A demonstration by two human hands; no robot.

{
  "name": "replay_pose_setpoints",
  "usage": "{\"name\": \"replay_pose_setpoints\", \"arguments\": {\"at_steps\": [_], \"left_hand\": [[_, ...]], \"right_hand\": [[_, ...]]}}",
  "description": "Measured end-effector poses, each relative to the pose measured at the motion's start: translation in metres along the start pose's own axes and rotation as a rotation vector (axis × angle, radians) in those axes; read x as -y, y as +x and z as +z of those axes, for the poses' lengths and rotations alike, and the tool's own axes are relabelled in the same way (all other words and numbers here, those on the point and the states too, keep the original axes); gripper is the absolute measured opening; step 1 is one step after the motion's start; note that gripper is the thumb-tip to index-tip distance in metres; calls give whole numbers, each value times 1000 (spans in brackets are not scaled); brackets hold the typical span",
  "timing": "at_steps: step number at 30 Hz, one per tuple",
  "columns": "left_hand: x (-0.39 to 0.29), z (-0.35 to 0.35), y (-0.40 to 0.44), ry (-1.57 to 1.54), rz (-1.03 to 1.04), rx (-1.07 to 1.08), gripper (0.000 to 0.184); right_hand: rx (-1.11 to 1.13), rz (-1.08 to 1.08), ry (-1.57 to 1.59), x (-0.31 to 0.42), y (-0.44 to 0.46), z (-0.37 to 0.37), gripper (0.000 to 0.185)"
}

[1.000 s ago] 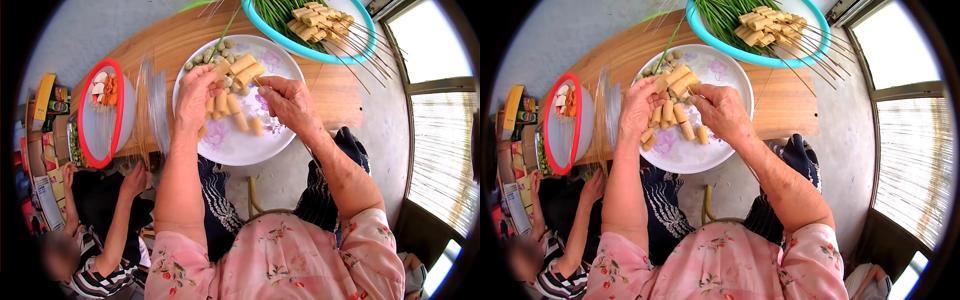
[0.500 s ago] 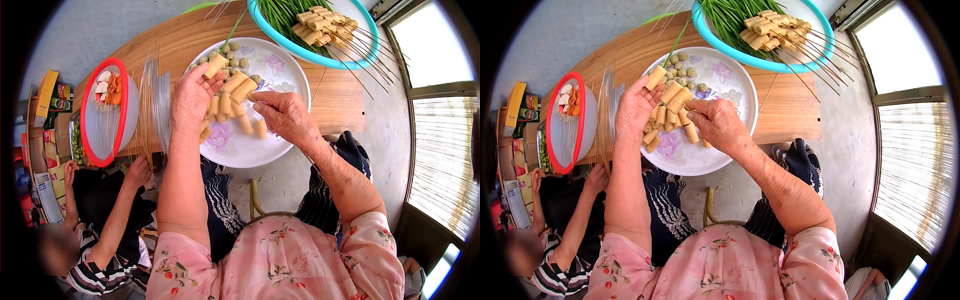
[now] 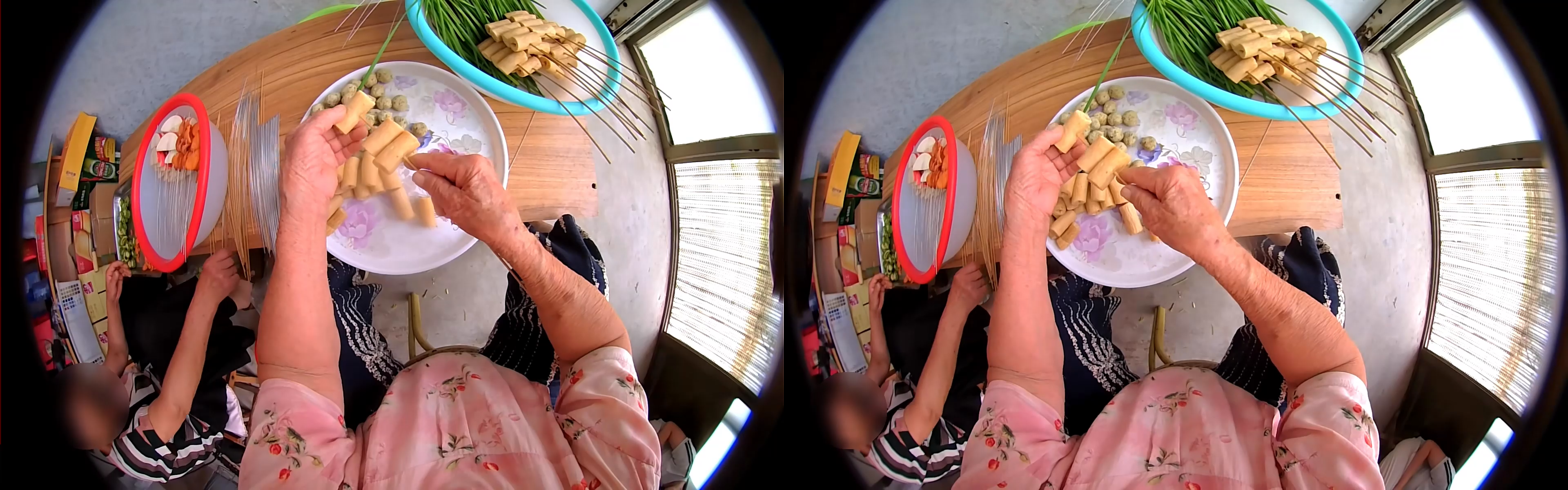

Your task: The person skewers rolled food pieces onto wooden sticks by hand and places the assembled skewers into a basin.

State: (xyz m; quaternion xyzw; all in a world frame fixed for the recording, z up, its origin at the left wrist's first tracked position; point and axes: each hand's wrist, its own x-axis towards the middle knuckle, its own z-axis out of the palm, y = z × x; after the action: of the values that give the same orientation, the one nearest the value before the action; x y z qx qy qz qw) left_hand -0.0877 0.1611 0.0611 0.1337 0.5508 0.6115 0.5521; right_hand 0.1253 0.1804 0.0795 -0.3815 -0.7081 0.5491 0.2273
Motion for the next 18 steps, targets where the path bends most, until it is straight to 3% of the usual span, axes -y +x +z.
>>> {"name": "replay_pose_setpoints", "arguments": {"at_steps": [7, 13, 18], "left_hand": [[8, 13, -12, 118, 38, 80, 36], [4, 20, -16, -83, 39, 100, 31], [11, 17, -5, -157, 73, 80, 28]], "right_hand": [[-56, -20, 47, 1, 1, 0, 16], [-10, 55, 35, 3, 0, 1, 23], [-82, -47, 1, -5, 0, 6, 13]]}}
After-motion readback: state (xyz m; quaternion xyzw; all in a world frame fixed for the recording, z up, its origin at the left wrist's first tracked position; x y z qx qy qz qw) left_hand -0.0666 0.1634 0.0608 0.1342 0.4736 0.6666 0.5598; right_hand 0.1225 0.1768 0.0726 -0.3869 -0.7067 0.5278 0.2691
